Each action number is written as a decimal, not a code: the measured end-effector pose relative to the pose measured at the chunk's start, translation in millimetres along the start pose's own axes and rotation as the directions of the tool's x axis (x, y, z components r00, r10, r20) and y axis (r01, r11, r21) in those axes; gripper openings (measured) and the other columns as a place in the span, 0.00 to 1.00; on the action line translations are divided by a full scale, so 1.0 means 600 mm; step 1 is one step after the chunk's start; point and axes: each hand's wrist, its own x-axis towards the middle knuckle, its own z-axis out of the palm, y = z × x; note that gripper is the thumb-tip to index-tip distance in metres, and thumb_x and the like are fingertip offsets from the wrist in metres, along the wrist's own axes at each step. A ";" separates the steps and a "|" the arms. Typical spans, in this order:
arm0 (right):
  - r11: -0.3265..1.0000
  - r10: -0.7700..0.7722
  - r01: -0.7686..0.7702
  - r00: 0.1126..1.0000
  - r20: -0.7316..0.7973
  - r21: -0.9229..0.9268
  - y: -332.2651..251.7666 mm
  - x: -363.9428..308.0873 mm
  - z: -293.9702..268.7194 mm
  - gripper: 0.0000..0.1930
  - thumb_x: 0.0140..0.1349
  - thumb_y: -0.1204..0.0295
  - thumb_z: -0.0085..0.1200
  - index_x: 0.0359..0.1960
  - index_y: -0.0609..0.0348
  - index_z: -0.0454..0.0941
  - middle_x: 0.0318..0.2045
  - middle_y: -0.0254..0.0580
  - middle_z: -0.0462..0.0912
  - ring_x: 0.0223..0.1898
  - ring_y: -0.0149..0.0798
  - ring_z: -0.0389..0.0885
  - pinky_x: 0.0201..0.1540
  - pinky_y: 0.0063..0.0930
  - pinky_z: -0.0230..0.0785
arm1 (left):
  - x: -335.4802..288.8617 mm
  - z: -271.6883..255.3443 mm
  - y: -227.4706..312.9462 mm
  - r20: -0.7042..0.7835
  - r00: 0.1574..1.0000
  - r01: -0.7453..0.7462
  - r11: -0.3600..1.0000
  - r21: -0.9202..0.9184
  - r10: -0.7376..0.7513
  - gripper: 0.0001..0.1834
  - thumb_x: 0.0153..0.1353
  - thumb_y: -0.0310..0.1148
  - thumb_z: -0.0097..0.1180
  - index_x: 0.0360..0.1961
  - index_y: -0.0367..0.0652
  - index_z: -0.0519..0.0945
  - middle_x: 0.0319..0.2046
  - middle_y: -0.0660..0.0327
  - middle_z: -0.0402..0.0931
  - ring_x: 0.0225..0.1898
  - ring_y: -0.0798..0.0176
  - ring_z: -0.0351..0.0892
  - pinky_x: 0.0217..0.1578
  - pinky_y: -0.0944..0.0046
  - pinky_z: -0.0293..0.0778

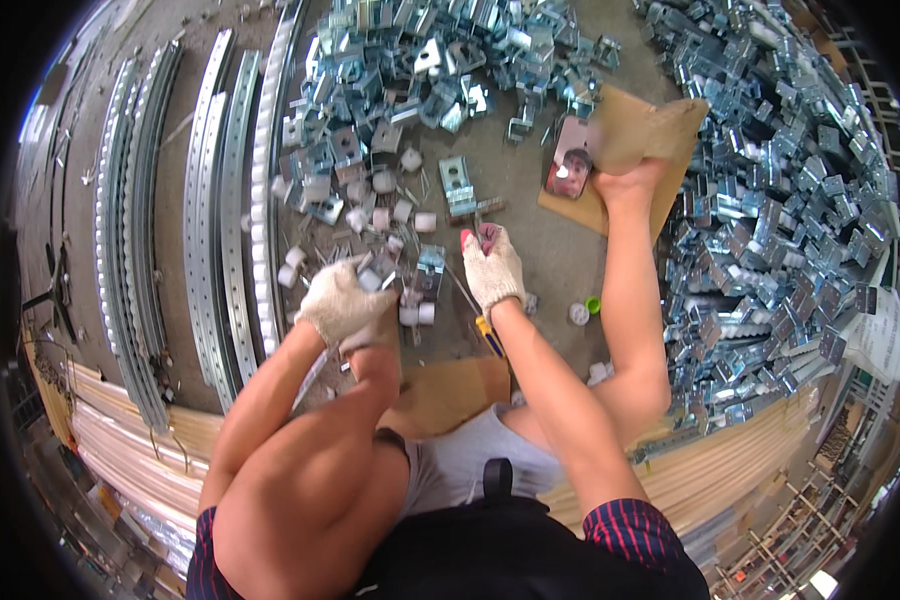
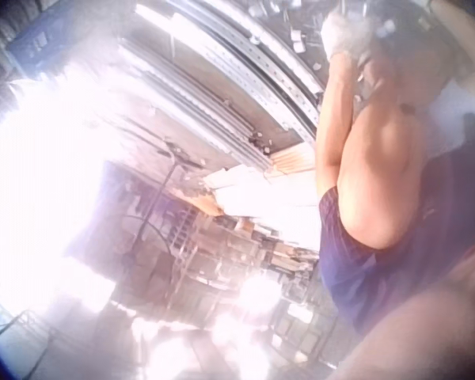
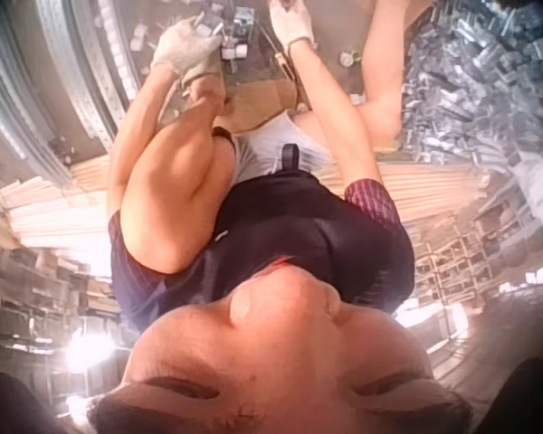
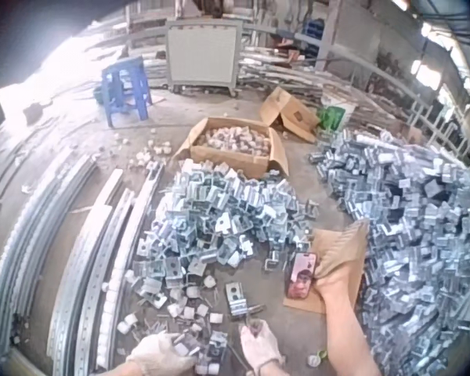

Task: The person uses a hammer and a screwdriver to assemble small metal brackets onto a larger metal rail while sitting on the floor.

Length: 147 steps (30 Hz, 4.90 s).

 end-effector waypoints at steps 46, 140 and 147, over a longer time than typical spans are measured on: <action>0.702 -0.012 -0.436 0.784 0.621 0.563 -0.120 -0.059 -0.026 0.06 0.66 0.66 0.62 0.42 0.50 0.83 0.31 0.26 0.82 0.26 0.23 0.80 0.22 0.18 0.65 | -0.025 0.088 -0.034 -0.021 0.994 -0.107 0.993 0.044 0.108 0.37 0.52 0.59 0.70 0.56 0.45 0.79 0.56 0.25 0.76 0.65 0.21 0.73 0.72 0.39 0.62; 0.814 -0.046 -0.383 0.708 0.705 0.438 -0.143 -0.105 -0.076 0.15 0.70 0.70 0.57 0.56 0.56 0.80 0.35 0.28 0.83 0.32 0.22 0.82 0.30 0.20 0.73 | -0.063 0.086 -0.058 -0.156 0.960 -0.240 0.970 -0.028 0.233 0.29 0.51 0.43 0.71 0.51 0.41 0.78 0.56 0.30 0.78 0.64 0.30 0.76 0.70 0.44 0.68; 0.822 -0.020 -0.320 0.810 0.586 0.470 -0.153 -0.120 -0.052 0.10 0.71 0.64 0.62 0.49 0.50 0.79 0.36 0.23 0.79 0.35 0.18 0.77 0.33 0.18 0.70 | -0.068 0.086 -0.055 -0.123 0.949 -0.280 0.955 0.097 0.291 0.32 0.49 0.45 0.76 0.53 0.42 0.80 0.47 0.39 0.84 0.53 0.34 0.84 0.58 0.44 0.78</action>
